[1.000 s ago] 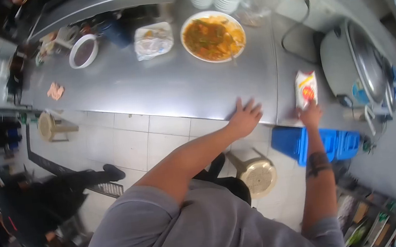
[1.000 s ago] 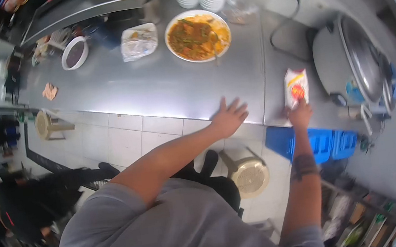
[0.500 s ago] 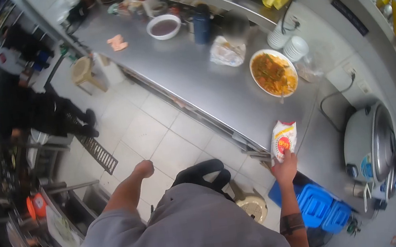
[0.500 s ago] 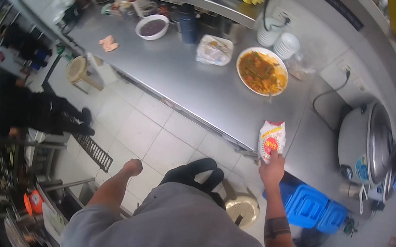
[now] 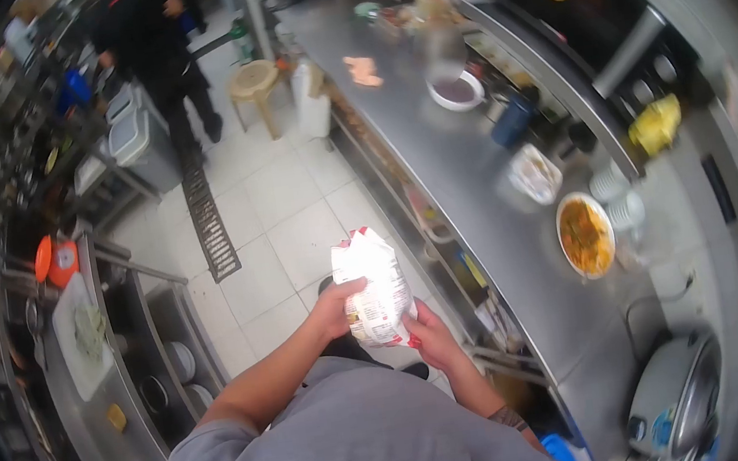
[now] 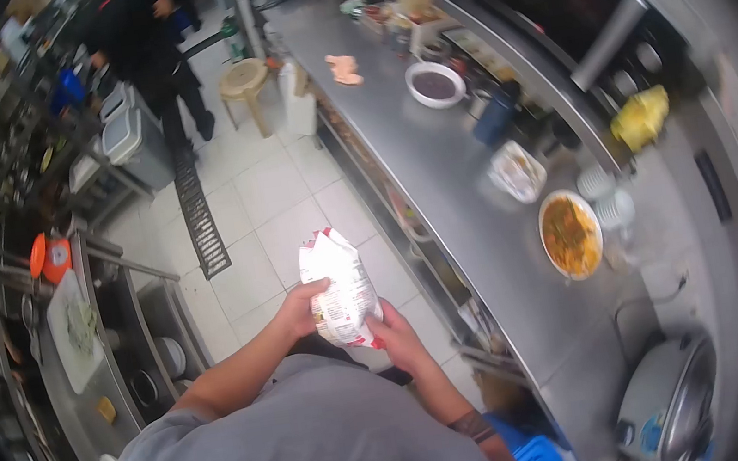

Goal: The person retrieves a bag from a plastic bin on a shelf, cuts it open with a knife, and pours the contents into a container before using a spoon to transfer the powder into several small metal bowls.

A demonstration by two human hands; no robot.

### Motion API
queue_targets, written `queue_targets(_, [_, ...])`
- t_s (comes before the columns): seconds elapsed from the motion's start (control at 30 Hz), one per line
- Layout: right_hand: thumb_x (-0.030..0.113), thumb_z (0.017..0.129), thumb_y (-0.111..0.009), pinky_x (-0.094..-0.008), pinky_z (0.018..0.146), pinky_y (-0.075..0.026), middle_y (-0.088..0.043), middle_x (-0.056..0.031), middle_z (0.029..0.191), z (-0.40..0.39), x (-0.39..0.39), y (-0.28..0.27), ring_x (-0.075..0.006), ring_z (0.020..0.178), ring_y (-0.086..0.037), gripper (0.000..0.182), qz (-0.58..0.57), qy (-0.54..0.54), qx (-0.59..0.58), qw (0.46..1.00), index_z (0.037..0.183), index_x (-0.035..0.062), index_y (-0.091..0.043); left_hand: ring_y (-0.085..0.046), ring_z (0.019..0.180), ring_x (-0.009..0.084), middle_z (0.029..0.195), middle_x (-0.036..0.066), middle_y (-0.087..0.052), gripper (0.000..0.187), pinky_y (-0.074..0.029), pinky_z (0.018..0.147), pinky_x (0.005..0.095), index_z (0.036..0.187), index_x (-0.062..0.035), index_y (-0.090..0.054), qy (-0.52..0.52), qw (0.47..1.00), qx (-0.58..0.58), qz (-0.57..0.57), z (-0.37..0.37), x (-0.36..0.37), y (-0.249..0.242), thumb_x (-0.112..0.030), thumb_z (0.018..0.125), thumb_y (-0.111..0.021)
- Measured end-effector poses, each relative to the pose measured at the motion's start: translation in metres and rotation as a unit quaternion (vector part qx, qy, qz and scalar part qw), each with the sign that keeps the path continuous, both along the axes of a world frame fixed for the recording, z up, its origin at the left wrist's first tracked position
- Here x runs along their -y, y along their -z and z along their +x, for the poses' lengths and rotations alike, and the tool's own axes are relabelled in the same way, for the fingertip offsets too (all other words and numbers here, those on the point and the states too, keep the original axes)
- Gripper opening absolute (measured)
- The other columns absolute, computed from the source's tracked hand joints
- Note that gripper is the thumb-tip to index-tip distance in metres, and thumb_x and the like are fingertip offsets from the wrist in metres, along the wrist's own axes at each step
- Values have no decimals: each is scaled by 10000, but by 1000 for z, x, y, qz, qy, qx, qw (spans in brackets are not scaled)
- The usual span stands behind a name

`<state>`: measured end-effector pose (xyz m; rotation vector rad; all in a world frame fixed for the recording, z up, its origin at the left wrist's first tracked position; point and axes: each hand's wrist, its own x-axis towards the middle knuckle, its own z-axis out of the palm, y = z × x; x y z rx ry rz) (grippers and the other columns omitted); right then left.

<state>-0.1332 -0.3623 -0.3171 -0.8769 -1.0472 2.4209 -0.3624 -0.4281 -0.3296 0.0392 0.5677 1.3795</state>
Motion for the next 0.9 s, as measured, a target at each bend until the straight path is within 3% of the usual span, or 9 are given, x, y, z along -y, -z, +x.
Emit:
queue_targets(0.1, [226,1146,-482,-354,976,-546,-586,-106,1434,-52,-19,20,-185,1232,-623,466,-71,-77,26,994,1559,21,-409,-719,1132,312,1262,188,-702,491,-586,995,465,1378,72,-582,-94,986,-119,-68,-55,2,-15,-78,945,-759])
queue_targets(0.17, [261,1150,-458,-421,1068,-526,-571,-116,1474,-82,-44,51,-242,1330,-595,511,-69,-166,27,983,1593,32,-348,-742,1070,297,1221,186,-718,438,-616,940,432,1320,91,-616,-149,968,-155,-126,-92,-5,-9,-5,920,-766])
queue_targets(0.27, [237,1073,-633,-385,981,-561,-597,-90,1432,-157,-63,50,-222,1259,-629,562,-48,-206,29,977,1553,52,-407,-748,1026,270,1170,165,-735,434,-624,902,405,1267,97,-644,-213,959,-107,-156,-146,-15,2,14,876,-815])
queue_targets(0.4, [32,970,-723,-339,928,-572,-660,-135,1333,-278,-82,21,-209,1167,-676,567,-7,-190,118,975,1474,-22,-468,-733,1051,227,1175,137,-740,422,-604,910,388,1285,69,-653,-208,946,-220,-116,-235,-40,-6,-111,935,-805])
queue_targets(0.53, [10,957,-722,-353,919,-588,-713,-151,1254,-362,-124,4,-214,1061,-719,461,71,-181,98,976,1385,-56,-567,-704,1150,239,1295,139,-705,526,-583,957,397,1353,20,-629,-175,957,-222,-60,-338,-46,-24,-396,1037,-697])
queue_targets(0.67, [51,939,-764,-331,884,-582,-738,-131,1184,-439,-168,-30,-191,1009,-719,421,70,-214,65,972,1322,-67,-638,-654,1264,254,1432,121,-631,534,-545,1031,417,1452,-27,-567,-200,964,-160,-75,-409,-47,-63,-411,1082,-604])
queue_targets(0.77, [103,907,-815,-312,844,-569,-759,-101,1117,-502,-203,-35,-150,959,-709,402,204,-322,142,914,1250,-71,-695,-642,1280,266,1414,118,-639,500,-530,1053,429,1414,-2,-582,-245,959,-136,-47,-456,-57,-23,-367,1076,-626])
queue_targets(0.83, [113,871,-845,-323,831,-575,-765,-97,1082,-550,-222,-35,-155,940,-715,464,305,-445,201,817,1270,-59,-682,-659,1235,255,1378,125,-657,462,-530,1037,416,1372,12,-603,-283,948,-130,-67,-478,-57,4,-326,1062,-656])
queue_targets(0.9, [134,844,-874,-304,782,-565,-762,-73,1023,-606,-241,-8,-136,910,-703,525,317,-469,175,805,1294,-46,-671,-676,1190,245,1343,133,-676,424,-531,1021,403,1329,26,-624,-318,935,-124,-95,-510,-52,25,-285,1047,-685])
